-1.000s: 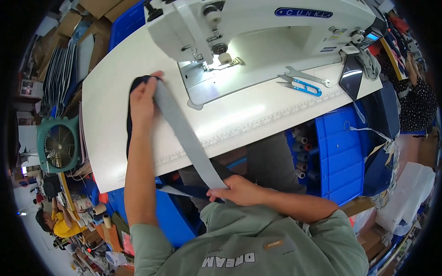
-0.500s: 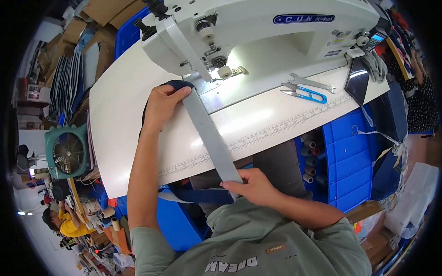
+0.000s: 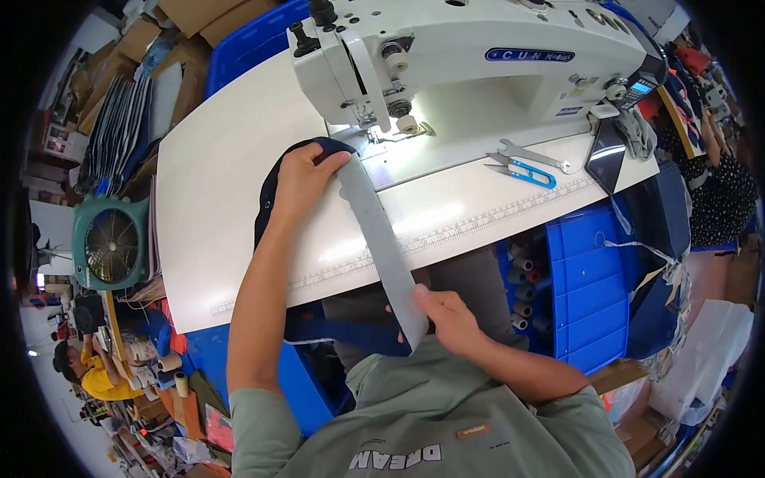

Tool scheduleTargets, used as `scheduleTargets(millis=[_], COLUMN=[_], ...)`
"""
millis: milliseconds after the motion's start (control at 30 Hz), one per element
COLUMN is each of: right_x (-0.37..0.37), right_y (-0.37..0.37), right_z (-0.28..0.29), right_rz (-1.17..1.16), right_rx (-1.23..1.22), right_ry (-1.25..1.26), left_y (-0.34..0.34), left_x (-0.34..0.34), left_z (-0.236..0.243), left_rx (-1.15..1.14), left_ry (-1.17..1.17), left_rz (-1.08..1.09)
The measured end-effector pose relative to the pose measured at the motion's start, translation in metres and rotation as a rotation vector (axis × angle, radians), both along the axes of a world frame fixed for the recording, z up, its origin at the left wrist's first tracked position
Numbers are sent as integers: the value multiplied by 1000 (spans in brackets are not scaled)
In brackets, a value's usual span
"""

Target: Sewing together fabric components to create a strap using an industrial sewing machine.

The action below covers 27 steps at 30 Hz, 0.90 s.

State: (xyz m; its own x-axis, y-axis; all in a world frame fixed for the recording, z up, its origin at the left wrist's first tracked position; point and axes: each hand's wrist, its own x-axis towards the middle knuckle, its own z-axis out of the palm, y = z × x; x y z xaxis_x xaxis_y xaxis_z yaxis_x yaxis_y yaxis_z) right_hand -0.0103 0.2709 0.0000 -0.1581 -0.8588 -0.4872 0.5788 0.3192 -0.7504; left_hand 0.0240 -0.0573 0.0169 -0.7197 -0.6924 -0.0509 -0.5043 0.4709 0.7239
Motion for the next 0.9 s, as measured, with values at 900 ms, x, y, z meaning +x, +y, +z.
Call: scheduleTargets(millis=[900], right_x=[-26], right_y=[-5], right_z=[-20], right_rz=[50], right_rx=[69], right_ry=[193], left_y=[1], left_x=[-50], left_z=[20], left_rx=[22], left_ry=[-183], left_rz=[-154])
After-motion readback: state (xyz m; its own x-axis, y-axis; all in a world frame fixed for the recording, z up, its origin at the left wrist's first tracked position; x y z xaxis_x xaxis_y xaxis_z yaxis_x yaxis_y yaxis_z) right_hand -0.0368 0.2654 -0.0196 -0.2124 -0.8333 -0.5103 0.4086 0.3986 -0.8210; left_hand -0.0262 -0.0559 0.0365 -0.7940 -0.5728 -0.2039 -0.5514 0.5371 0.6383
